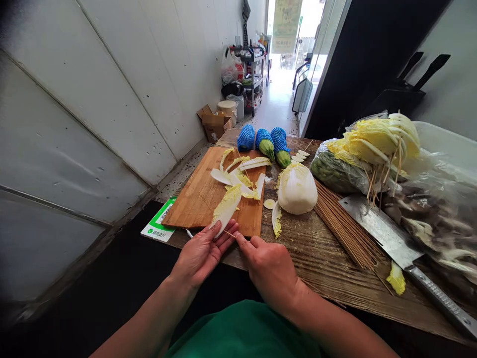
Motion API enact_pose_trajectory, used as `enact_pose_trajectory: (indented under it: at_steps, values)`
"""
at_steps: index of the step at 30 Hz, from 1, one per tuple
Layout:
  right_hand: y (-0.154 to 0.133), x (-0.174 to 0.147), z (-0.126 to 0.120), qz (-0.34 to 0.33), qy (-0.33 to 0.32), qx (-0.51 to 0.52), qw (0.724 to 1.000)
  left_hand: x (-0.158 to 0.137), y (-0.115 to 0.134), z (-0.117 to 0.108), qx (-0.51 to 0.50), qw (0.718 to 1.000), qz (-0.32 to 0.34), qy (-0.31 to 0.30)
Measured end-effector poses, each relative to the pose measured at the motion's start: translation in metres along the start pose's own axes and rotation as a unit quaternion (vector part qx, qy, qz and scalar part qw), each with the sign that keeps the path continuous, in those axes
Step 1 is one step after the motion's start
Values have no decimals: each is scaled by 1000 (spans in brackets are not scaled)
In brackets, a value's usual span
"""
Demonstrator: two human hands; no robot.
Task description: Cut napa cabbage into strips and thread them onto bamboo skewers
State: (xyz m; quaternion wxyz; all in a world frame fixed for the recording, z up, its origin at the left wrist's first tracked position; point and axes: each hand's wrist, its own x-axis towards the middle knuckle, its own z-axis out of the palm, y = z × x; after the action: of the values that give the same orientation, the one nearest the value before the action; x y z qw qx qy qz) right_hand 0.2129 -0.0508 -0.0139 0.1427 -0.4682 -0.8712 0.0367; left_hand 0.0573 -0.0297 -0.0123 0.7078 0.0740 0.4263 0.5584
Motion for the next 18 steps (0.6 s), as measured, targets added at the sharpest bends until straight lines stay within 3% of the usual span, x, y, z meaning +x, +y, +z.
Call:
enact_pose_trajectory:
  at_steps: [7,18]
  values:
    - [0,0,5,-1,19,-1,1000,0,-1,1,-4,1000,1,1]
    - [-4,5,3,23,-5,19,1000,-2,-3,0,13,1000,13,-12]
